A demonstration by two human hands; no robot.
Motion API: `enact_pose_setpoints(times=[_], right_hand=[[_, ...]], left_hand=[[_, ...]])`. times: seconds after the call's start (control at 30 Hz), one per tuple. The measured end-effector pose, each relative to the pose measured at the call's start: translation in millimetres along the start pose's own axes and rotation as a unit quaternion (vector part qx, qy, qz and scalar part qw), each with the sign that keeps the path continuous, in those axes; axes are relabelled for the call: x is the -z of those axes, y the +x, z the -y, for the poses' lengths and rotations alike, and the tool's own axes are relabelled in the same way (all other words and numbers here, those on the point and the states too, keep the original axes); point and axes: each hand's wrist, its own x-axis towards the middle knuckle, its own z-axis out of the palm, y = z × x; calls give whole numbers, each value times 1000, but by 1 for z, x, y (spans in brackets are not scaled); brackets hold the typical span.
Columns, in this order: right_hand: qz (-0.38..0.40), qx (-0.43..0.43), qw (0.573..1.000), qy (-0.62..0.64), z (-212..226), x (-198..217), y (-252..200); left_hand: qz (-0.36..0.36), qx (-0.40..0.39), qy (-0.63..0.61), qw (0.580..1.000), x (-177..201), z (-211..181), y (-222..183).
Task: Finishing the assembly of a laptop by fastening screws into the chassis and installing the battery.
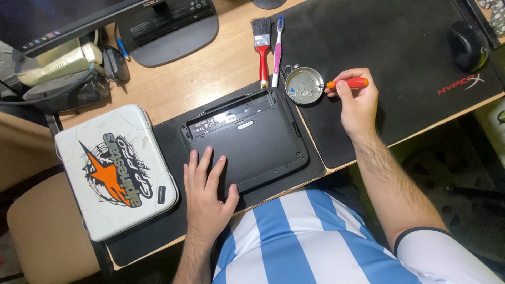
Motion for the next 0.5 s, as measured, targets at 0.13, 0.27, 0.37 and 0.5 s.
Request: enact_pose_setpoints(times=[0.13, 0.27, 0.37, 0.5], right_hand=[[5, 4, 1000, -9, 7, -2, -1], [29, 14, 998, -56, 15, -4, -4], [32, 12, 996, -78, 18, -5, -6], [27, 3, 995, -93, 20, -4, -6]], left_hand=[[8, 4, -8, 1000, 0, 1, 0], [-2, 7, -7, 1000, -1, 1, 2], [-15, 5, 3, 1000, 1, 1, 4], [-47, -10, 41, 998, 2, 2, 15]])
